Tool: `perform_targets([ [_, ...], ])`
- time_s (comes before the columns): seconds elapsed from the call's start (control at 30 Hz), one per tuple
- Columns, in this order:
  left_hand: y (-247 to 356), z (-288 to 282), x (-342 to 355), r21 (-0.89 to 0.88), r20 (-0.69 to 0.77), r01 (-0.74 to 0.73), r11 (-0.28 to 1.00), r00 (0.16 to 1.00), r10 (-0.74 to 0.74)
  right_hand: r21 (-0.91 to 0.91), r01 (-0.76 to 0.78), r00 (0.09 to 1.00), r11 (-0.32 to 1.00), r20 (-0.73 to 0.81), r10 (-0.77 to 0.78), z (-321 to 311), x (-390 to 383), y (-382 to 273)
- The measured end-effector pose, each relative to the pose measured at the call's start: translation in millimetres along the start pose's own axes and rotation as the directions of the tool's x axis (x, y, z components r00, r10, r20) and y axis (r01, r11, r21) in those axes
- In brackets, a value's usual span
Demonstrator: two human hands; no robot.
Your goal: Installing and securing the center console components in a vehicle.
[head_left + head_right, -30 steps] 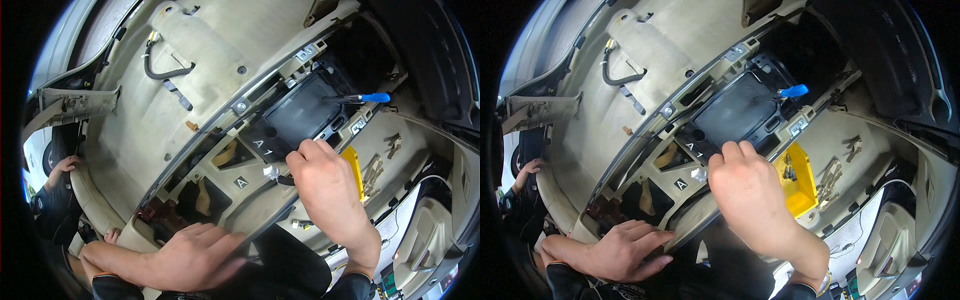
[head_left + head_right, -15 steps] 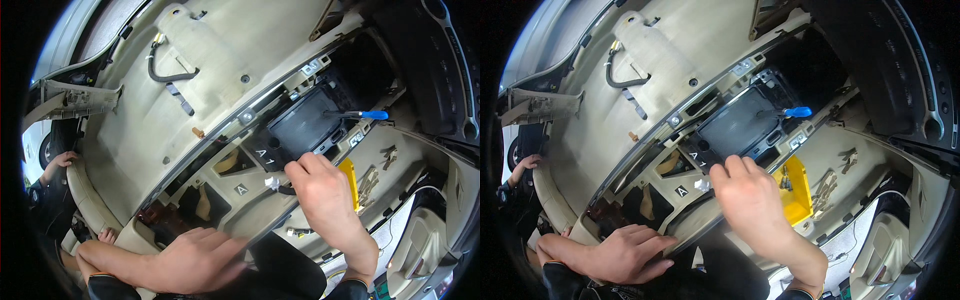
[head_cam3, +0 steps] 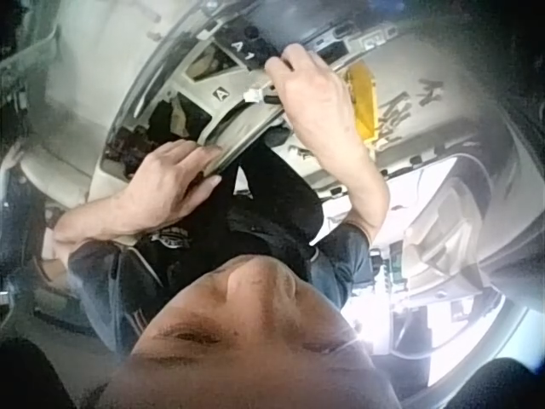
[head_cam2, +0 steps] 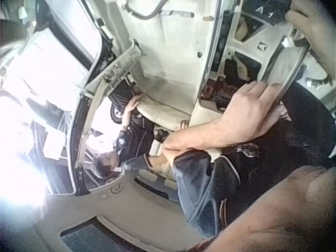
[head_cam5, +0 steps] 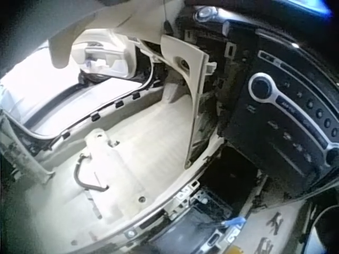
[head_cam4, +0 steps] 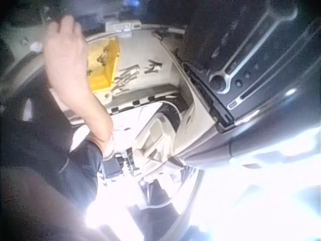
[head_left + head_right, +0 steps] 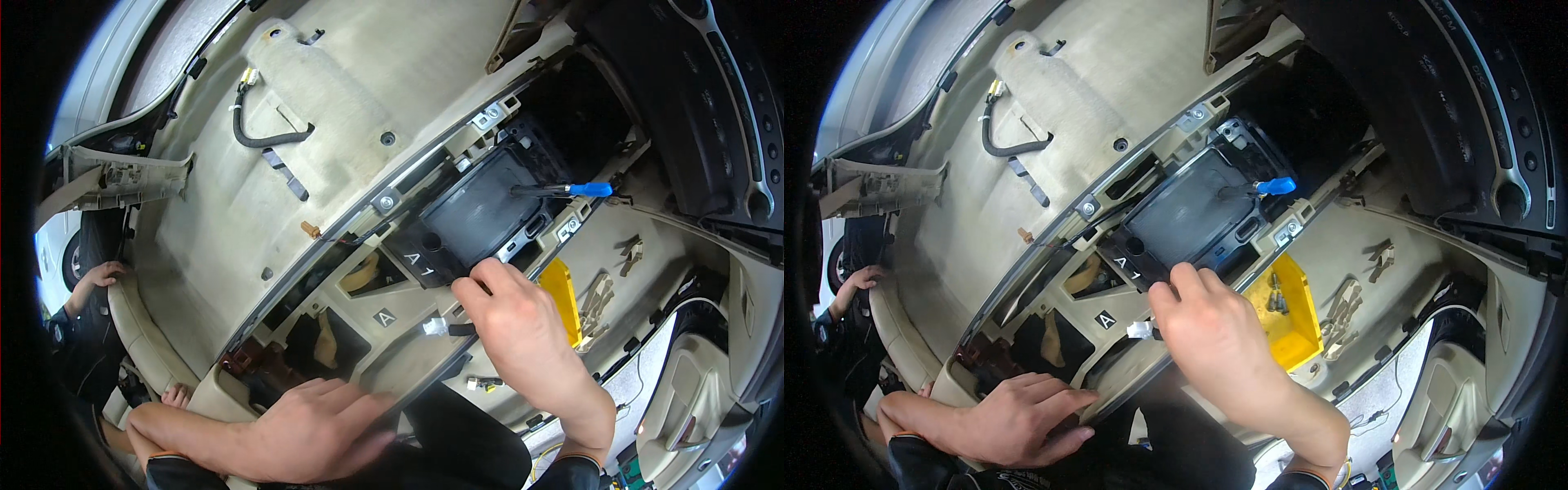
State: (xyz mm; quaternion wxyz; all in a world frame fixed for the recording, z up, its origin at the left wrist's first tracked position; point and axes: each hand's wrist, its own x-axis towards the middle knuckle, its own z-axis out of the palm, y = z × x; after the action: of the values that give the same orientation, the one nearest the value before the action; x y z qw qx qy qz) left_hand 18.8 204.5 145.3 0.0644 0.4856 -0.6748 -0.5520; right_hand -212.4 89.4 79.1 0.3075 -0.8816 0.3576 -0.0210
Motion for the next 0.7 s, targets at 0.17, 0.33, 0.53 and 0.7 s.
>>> perform_targets([
  [0.17, 1.4, -1.1, -1.2, 0.003, 0.015, 0.003, 1.0, 1.0, -0.003, -0.06, -0.022, 0.999, 0.998, 0.039, 0.025, 3.3, -2.1, -2.2],
  [0.33, 8.6, -4.0, 0.8, 0.044, 0.046, 0.048, 0.998, 0.998, -0.05, -0.037, 0.016, 0.999, 0.999, 0.036, -0.015, 2.4, -1.7, -2.5],
  [0.53, 10.4, -3.9, 2.4, 0.088, 0.091, 0.077, 0.993, 0.992, -0.085, -0.006, -0.098, 0.995, 0.995, 0.002, 0.098, 11.9, -6.5, -0.9],
  [0.7, 19.5, -7.5, 0.6, -0.026, 0.086, 0.287, 0.958, 0.955, -0.284, 0.247, -0.079, 0.913, 0.966, -0.371, 0.17, 7.8, -36.4, 32.4],
])
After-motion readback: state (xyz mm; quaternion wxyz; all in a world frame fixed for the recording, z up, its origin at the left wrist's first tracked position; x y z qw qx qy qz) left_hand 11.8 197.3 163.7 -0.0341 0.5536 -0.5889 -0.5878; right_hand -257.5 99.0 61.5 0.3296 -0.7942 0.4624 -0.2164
